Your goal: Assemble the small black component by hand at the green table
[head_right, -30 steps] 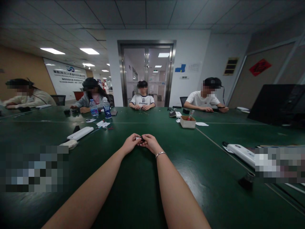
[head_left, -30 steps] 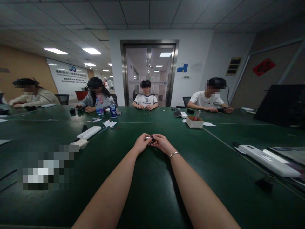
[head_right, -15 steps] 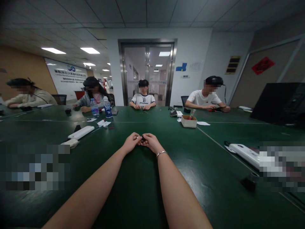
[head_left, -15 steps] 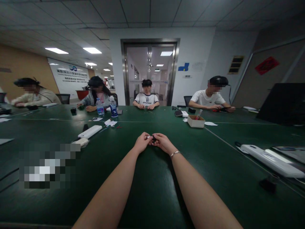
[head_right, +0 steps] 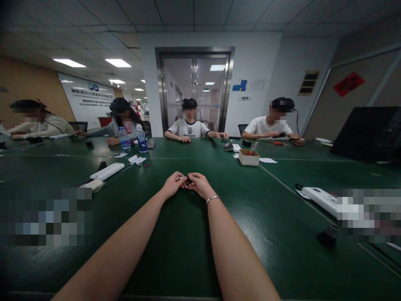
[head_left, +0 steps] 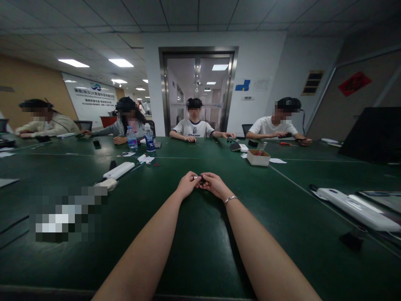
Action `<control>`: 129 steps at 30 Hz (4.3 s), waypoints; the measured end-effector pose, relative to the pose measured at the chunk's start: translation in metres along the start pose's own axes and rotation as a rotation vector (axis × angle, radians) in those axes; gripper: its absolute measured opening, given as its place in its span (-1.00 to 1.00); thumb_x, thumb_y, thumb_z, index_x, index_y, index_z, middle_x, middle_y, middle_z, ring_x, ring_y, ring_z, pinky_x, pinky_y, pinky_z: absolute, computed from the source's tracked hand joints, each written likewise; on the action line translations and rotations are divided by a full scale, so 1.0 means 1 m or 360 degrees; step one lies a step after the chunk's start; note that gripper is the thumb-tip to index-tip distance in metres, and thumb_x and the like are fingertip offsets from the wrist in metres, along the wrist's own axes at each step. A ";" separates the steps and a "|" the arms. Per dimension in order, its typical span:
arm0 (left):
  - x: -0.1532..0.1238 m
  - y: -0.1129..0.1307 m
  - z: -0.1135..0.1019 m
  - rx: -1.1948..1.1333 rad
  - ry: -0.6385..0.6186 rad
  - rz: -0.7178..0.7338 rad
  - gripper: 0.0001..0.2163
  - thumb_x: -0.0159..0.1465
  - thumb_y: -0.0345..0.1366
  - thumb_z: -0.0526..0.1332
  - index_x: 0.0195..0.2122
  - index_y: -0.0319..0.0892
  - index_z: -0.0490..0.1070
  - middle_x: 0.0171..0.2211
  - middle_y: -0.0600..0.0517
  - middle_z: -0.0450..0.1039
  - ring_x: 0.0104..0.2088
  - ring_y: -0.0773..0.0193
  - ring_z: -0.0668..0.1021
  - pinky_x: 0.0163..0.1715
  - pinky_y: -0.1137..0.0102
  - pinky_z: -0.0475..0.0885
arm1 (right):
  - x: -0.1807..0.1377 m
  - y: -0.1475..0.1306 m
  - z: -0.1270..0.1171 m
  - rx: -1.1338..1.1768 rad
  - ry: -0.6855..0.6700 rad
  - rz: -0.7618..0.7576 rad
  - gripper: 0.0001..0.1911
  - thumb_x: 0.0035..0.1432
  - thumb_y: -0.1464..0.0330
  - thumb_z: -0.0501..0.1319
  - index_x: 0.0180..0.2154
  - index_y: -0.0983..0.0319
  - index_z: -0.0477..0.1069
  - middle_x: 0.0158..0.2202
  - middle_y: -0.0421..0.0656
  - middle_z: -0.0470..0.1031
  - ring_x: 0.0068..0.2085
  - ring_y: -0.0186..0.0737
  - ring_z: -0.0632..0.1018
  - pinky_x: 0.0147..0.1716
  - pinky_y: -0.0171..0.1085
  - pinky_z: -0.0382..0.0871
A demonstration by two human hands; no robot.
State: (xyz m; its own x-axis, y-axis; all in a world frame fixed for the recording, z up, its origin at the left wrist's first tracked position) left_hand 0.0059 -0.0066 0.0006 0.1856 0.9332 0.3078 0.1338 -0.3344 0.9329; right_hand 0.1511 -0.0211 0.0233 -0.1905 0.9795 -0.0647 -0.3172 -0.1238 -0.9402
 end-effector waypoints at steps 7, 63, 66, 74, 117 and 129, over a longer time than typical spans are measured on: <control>-0.001 0.001 -0.001 0.0055 -0.0019 -0.0017 -0.75 0.16 -0.12 0.21 -0.33 -0.19 0.28 -0.52 0.07 0.45 -0.51 0.34 0.51 -0.43 0.40 0.39 | 0.002 0.002 -0.002 0.0004 -0.0006 -0.0007 -0.95 0.18 0.53 0.15 -0.29 0.32 0.36 -0.62 -0.23 0.43 -0.66 -0.43 0.45 -0.50 -0.35 0.52; 0.001 -0.002 -0.001 0.0176 0.0069 0.0003 -0.75 0.16 -0.08 0.19 -0.36 -0.18 0.30 -0.54 0.09 0.44 -0.51 0.35 0.49 -0.42 0.42 0.36 | 0.001 0.001 0.000 0.0025 -0.0023 -0.0014 -0.98 0.15 0.50 0.21 -0.32 0.31 0.38 -0.62 -0.25 0.42 -0.66 -0.46 0.42 -0.49 -0.33 0.53; 0.000 -0.001 -0.001 0.0290 0.0092 -0.0002 -0.70 0.17 -0.01 0.15 -0.38 -0.17 0.31 -0.55 0.08 0.44 -0.51 0.33 0.49 -0.42 0.42 0.35 | -0.001 -0.001 0.001 0.0016 -0.0026 -0.0003 -0.97 0.16 0.51 0.19 -0.31 0.31 0.37 -0.61 -0.25 0.42 -0.67 -0.47 0.41 -0.50 -0.33 0.53; -0.004 0.008 -0.001 0.0509 0.0111 0.0009 -0.62 0.20 0.09 0.03 -0.48 -0.14 0.31 -0.60 0.08 0.43 -0.52 0.30 0.48 -0.43 0.42 0.29 | -0.001 0.000 0.000 0.0000 -0.0056 -0.0026 -0.92 0.16 0.54 0.16 -0.29 0.29 0.38 -0.61 -0.25 0.43 -0.66 -0.45 0.42 -0.47 -0.29 0.54; -0.007 0.018 -0.006 0.0636 0.0275 0.0014 -0.67 0.19 0.02 0.08 -0.38 -0.15 0.42 -0.47 0.04 0.45 -0.44 0.29 0.45 -0.42 0.43 0.27 | 0.001 0.002 0.005 -0.0255 -0.0028 -0.0072 -0.93 0.18 0.41 0.17 -0.34 0.30 0.35 -0.63 -0.23 0.41 -0.70 -0.48 0.36 -0.52 -0.31 0.51; 0.001 0.010 -0.010 0.0161 0.0148 -0.0073 -0.78 0.12 -0.17 0.20 -0.36 -0.25 0.41 -0.51 0.02 0.43 -0.47 0.33 0.46 -0.42 0.43 0.34 | 0.000 0.003 -0.001 -0.0165 -0.0101 -0.0120 -0.88 0.06 0.43 0.27 -0.32 0.27 0.36 -0.58 -0.29 0.39 -0.66 -0.50 0.36 -0.47 -0.27 0.53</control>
State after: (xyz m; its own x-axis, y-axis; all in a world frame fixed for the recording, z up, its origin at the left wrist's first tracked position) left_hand -0.0019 -0.0079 0.0116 0.0868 0.9544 0.2857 0.2386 -0.2984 0.9241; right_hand 0.1509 -0.0211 0.0196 -0.2289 0.9731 0.0257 -0.2358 -0.0299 -0.9714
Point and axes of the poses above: each hand's wrist, its own x-axis towards the middle knuckle, its own z-axis out of the palm, y = z × x, the point moved 1 cm from there along x, towards the middle knuckle
